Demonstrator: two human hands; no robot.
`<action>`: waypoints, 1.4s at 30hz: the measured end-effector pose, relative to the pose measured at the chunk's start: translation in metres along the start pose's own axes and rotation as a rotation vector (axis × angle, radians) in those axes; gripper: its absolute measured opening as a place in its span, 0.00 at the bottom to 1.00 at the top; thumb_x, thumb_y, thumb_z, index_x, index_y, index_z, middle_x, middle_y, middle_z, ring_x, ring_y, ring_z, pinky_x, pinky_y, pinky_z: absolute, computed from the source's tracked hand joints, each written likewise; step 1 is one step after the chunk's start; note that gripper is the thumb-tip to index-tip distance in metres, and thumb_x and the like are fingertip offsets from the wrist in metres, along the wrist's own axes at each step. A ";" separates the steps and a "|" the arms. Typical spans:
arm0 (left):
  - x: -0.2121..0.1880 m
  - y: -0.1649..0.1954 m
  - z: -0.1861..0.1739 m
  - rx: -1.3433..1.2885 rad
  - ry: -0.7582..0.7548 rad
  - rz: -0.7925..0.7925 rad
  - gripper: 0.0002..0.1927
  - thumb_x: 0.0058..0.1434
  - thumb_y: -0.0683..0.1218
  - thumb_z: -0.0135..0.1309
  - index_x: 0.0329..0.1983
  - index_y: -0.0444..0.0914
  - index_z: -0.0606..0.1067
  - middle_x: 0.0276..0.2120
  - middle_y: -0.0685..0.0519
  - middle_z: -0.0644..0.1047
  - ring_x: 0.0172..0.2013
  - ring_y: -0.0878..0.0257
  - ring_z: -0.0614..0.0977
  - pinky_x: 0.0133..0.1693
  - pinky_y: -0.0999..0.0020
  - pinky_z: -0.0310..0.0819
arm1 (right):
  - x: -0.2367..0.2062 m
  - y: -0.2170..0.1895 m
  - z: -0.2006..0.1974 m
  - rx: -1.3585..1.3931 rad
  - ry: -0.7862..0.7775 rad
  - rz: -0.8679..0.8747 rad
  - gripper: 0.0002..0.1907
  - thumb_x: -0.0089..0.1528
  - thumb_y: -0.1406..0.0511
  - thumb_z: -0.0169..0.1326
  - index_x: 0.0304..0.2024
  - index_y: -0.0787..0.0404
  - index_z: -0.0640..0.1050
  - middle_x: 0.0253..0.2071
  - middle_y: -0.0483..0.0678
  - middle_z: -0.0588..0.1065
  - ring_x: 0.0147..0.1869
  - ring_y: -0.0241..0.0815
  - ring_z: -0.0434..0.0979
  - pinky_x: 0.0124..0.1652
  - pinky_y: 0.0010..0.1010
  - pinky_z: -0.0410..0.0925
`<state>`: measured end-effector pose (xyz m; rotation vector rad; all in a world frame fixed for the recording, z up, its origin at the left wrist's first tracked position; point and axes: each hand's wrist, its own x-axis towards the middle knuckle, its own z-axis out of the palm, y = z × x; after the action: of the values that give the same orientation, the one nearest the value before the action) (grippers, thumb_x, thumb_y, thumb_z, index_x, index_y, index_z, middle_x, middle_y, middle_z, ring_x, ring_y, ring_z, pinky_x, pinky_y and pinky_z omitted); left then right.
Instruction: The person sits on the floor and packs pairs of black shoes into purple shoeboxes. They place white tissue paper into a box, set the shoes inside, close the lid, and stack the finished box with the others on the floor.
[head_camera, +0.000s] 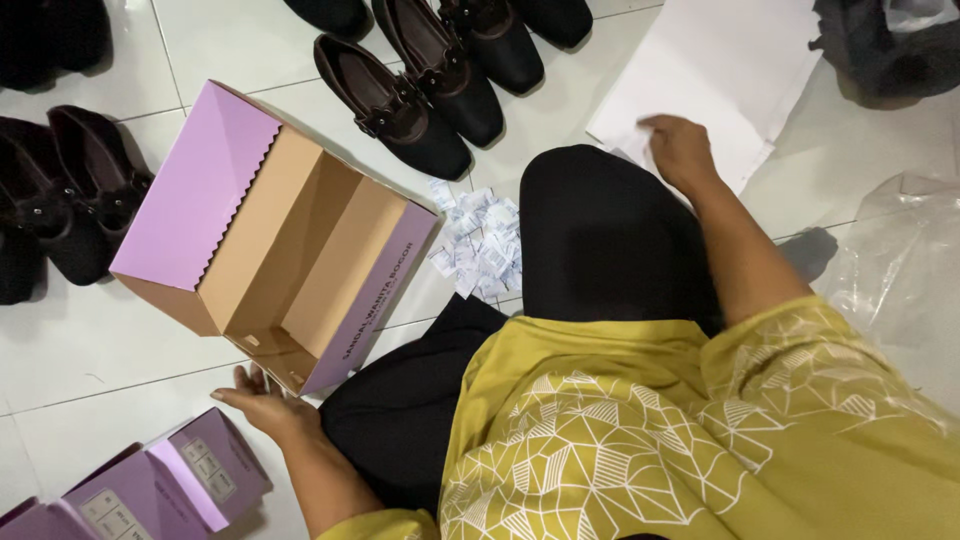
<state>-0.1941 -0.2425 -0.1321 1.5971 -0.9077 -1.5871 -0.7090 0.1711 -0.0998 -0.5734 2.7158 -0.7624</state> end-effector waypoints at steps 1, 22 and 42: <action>0.001 0.000 0.001 -0.036 0.001 -0.026 0.48 0.65 0.76 0.29 0.74 0.38 0.59 0.72 0.42 0.62 0.72 0.48 0.62 0.71 0.46 0.50 | 0.007 -0.004 0.004 -0.073 0.033 -0.094 0.27 0.62 0.62 0.62 0.63 0.61 0.76 0.63 0.60 0.72 0.70 0.58 0.67 0.64 0.45 0.62; 0.003 0.011 0.013 0.074 0.082 -0.014 0.51 0.62 0.78 0.27 0.73 0.37 0.60 0.69 0.45 0.65 0.70 0.52 0.66 0.68 0.49 0.55 | 0.010 -0.019 -0.004 -0.091 0.276 -0.027 0.16 0.67 0.73 0.50 0.57 0.68 0.77 0.46 0.65 0.79 0.48 0.61 0.81 0.50 0.46 0.73; 0.000 0.016 0.021 0.070 0.143 0.020 0.47 0.66 0.75 0.28 0.74 0.37 0.59 0.69 0.45 0.65 0.69 0.50 0.63 0.68 0.52 0.53 | 0.005 -0.041 -0.060 0.097 0.202 0.067 0.19 0.65 0.61 0.69 0.29 0.65 0.76 0.24 0.48 0.71 0.27 0.36 0.64 0.29 0.33 0.62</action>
<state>-0.2150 -0.2505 -0.1183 1.7203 -0.9079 -1.4212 -0.7220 0.1632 -0.0287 -0.4016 2.8432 -0.9759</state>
